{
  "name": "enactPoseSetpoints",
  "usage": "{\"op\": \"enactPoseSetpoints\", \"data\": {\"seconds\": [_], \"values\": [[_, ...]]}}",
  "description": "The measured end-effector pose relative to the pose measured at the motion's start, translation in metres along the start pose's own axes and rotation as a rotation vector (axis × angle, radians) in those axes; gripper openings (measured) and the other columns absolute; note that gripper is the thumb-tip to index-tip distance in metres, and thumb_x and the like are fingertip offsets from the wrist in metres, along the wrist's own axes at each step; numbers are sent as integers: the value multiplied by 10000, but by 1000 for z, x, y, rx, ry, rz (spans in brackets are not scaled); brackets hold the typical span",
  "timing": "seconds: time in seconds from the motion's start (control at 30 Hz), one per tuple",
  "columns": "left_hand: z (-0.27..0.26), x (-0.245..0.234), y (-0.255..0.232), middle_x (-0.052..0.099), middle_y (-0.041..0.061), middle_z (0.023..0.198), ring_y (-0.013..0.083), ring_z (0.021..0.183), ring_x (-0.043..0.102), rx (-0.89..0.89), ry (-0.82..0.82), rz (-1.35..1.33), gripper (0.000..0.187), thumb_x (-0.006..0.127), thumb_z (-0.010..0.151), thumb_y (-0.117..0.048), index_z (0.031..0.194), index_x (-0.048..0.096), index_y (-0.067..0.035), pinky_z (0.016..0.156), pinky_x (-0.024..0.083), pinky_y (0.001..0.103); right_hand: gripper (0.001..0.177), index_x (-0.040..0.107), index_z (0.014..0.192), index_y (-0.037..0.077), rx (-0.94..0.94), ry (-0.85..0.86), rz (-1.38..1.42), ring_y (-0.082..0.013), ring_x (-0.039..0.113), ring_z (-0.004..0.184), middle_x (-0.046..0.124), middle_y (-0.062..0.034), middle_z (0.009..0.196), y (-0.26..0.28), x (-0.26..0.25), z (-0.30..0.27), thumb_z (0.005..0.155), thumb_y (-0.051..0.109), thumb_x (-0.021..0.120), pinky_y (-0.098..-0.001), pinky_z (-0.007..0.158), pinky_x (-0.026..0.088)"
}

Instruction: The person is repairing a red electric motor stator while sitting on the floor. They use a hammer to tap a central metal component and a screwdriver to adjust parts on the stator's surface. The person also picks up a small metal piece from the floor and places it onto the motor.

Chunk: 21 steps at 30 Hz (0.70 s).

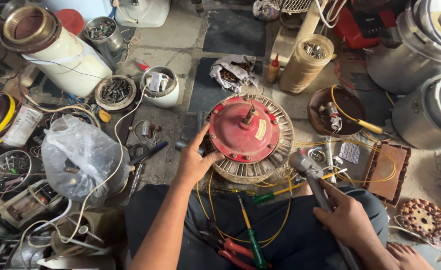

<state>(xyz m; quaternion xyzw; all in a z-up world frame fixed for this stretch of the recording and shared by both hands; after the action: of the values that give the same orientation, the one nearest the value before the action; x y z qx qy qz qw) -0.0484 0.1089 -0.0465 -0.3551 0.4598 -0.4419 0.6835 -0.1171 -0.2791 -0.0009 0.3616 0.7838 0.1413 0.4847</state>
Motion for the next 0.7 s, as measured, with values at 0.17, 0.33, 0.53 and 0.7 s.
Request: {"op": "enactPoseSetpoints", "data": {"seconds": [0.17,0.33,0.53,0.7], "values": [[-4,-7,7,771,157,1251,244,1181,747,-54,-133,50,424,739,937,-146,1355,682,-101,989,561,339,809,542,1457,351,-137,25,-372,-343,768,831,759,-233,808,11,2,0,713,298,852,-419,795,593],[-7,1,2,659,239,1360,338,1266,658,26,-96,116,619,730,974,-346,1471,541,-31,1047,523,406,776,567,1420,277,-254,62,-338,-355,771,862,754,-215,871,11,-5,2,691,284,830,-440,783,592],[-10,17,15,535,291,1415,444,1313,508,46,-6,178,965,784,898,-463,1570,326,57,1101,418,498,799,536,1431,232,-496,89,-541,-390,706,935,737,-189,977,20,6,-20,658,194,737,-482,844,555],[-8,13,21,610,249,1357,391,1256,589,198,-132,95,762,794,929,-420,1444,484,49,1063,476,452,697,579,1402,257,-282,179,-673,-373,708,1034,751,-199,1017,33,28,-2,720,238,720,-476,937,549]]}}
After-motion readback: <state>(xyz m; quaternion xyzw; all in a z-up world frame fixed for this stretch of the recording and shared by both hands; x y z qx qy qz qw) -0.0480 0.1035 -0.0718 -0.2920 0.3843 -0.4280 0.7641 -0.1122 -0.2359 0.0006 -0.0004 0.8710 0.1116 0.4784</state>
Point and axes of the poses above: each hand's wrist, its own z-axis towards the middle knuckle, its own x-axis out of the palm, y = z × x, the point moved 2 cm from there along z, towards the middle knuckle
